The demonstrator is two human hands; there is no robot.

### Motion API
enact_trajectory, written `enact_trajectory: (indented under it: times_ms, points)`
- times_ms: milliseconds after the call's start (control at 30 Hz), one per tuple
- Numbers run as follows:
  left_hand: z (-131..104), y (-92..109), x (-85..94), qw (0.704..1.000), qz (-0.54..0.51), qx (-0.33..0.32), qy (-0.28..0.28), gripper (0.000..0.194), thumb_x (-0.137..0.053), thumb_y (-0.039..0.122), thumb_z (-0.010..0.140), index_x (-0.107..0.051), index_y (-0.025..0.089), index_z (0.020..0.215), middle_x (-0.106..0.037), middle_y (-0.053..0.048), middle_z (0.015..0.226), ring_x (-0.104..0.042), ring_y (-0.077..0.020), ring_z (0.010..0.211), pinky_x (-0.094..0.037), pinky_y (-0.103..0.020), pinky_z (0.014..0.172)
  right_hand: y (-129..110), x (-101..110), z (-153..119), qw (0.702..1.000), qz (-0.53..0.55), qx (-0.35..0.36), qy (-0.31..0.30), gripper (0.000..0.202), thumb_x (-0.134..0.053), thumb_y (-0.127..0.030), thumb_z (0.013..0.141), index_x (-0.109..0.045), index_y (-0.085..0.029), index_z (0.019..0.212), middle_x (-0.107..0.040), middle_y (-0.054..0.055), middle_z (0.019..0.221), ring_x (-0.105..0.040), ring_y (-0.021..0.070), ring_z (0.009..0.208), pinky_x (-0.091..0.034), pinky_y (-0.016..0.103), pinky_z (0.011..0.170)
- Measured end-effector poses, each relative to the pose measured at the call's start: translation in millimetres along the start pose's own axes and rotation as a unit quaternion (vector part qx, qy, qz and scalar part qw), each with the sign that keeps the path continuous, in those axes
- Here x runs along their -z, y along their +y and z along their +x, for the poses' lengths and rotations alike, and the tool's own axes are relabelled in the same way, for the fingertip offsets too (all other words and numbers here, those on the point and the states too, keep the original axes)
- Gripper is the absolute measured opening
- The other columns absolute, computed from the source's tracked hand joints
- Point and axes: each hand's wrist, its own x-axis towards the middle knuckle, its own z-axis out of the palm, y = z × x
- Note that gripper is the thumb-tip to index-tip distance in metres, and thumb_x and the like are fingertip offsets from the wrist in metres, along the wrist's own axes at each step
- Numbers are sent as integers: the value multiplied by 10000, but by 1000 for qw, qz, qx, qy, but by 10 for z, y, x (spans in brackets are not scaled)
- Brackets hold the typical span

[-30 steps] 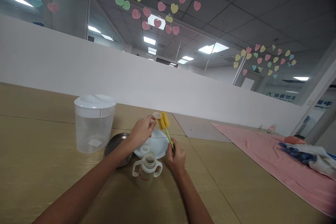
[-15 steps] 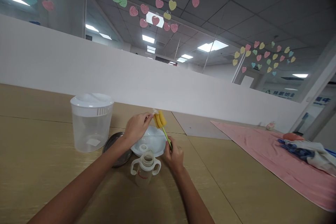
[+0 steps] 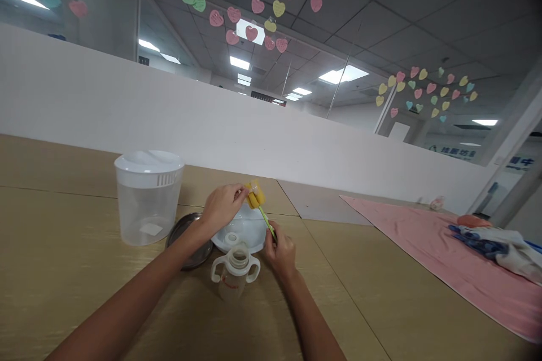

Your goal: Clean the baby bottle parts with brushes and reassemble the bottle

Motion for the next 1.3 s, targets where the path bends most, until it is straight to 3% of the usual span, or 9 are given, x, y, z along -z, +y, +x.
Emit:
enact_trajectory:
  times_ms: [100,533,900,1300]
  points:
    - [-1,7,-18,1000,-1,4,-7,348,-377,408,875,-625,190,764,-603,-9,642,-509,-145,587,-239,-237,527,-3,1,9,1000,-5,5,4,245,-401,-216,890,-591,-105,998,-666,43,688,-583,96,494,-425,189,498]
    - [-8,47,-3,999,26,19,25,187,-487,320,832,-626,196,844,-612,-12,751,-527,-151,685,-311,-239,582,-2,12,12,1000,-13,18,1,258,-396,-219,893,-614,-114,986,-686,70,750,-602,101,523,-445,186,515]
    - [5,-2,-32,999,33,-5,9,351,-400,383,868,-610,173,680,-602,-27,642,-480,-144,579,-235,-258,523,-1,13,0,1000,1,9,-3,239,-414,-211,885,-606,-114,987,-679,61,740,-614,101,551,-453,182,525]
    - [9,6,-37,999,12,1,42,234,-496,389,839,-633,201,823,-621,-15,816,-529,-157,692,-300,-250,574,5,10,7,1000,1,19,5,226,-421,-204,884,-601,-111,985,-681,63,731,-608,112,541,-450,192,530]
